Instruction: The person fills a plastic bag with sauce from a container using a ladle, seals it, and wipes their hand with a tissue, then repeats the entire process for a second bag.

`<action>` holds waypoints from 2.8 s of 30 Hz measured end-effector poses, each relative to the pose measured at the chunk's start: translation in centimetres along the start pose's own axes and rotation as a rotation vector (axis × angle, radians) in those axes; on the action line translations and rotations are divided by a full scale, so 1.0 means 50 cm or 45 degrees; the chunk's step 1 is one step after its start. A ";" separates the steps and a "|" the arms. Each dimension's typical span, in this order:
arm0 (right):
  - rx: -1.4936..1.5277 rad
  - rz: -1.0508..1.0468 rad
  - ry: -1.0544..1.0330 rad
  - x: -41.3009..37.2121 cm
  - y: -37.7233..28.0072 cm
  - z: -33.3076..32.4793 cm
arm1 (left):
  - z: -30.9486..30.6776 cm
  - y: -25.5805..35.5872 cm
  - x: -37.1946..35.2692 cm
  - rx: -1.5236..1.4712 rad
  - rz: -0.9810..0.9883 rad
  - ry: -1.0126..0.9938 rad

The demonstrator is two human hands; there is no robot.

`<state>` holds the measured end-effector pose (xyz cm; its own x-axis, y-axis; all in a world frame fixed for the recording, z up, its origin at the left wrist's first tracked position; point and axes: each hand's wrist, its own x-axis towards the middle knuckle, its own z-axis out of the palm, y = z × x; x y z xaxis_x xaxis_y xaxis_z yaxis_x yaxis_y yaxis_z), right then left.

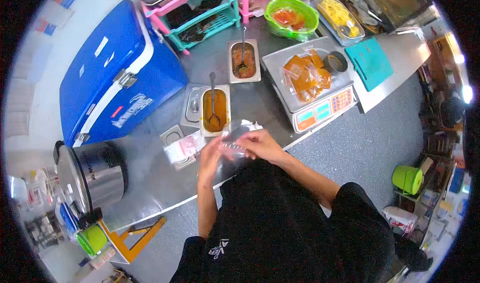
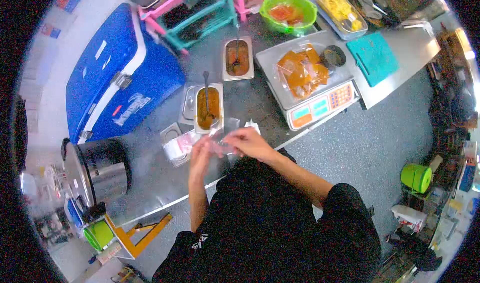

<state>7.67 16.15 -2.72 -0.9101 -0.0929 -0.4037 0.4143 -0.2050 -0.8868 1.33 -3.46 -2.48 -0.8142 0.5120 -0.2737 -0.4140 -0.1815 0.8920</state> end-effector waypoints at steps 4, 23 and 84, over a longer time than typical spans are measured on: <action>0.181 -0.021 0.148 -0.009 -0.007 -0.002 | 0.027 -0.034 -0.010 0.184 -0.055 0.046; -0.829 -0.464 -0.046 -0.071 -0.102 0.002 | 0.057 0.016 -0.011 0.433 0.054 -0.109; -1.204 -0.651 -0.405 0.025 -0.149 0.065 | 0.074 0.089 -0.024 1.624 0.669 0.032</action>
<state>3.46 14.41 4.12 -0.8762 -0.4818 0.0127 -0.2974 0.5198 -0.8009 1.96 -1.76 3.13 -0.7702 0.6055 0.2004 0.5861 0.5478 0.5970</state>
